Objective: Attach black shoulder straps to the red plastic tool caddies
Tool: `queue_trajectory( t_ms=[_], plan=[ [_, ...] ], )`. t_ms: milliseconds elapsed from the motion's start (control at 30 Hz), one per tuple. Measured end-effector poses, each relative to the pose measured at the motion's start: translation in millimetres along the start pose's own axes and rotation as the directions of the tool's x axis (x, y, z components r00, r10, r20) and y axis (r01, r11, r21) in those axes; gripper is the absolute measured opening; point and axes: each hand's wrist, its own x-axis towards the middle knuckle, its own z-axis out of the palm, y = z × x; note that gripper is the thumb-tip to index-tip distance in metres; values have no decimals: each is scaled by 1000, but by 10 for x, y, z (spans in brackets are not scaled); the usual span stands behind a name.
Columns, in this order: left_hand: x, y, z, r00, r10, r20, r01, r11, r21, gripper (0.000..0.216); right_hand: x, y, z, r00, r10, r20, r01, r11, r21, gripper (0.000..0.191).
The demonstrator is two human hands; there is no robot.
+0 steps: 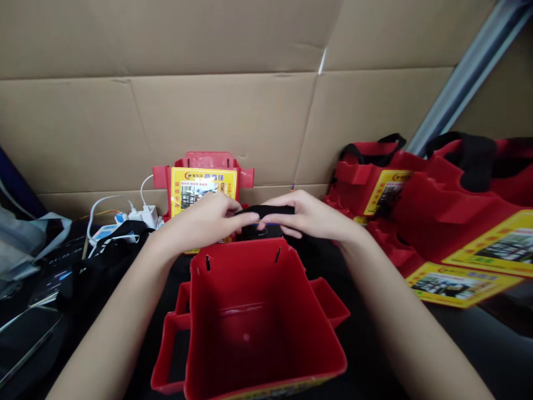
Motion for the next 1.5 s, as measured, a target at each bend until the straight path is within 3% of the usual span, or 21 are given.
queue_trajectory(
  t_ms=[67, 133, 200, 267, 367, 533, 800, 1500],
  plan=[
    [-75, -23, -39, 997, 29, 78, -33, 999, 43, 34, -82, 152, -156, 991, 83, 105, -90, 994, 58, 41],
    [-121, -68, -78, 964, 112, 242, -134, 988, 76, 24, -121, 292, -246, 965, 103, 241, -131, 986, 103, 42],
    [-133, -126, -115, 921, 164, 355, -208, 974, 91, 16, -104, 387, -249, 933, 49, 356, -108, 983, 150, 38],
    [-124, -185, -151, 910, 180, 374, -228, 970, 88, 17, -48, 429, -188, 917, -48, 395, -34, 979, 199, 33],
    [-113, -256, -196, 914, 175, 366, -214, 974, 69, 17, 47, 428, -64, 902, -133, 410, 43, 974, 222, 30],
    [-135, -292, -228, 922, 119, 369, -145, 989, 43, 18, 112, 466, 34, 891, -153, 427, 55, 971, 233, 30],
    [-136, -311, -222, 918, 103, 384, -131, 990, 46, 20, 125, 636, 9, 926, -174, 335, 111, 974, 199, 27],
    [-148, -299, -224, 921, 66, 384, -99, 993, 67, 22, 159, 452, 93, 939, -201, 279, 141, 965, 223, 27]
  ],
)
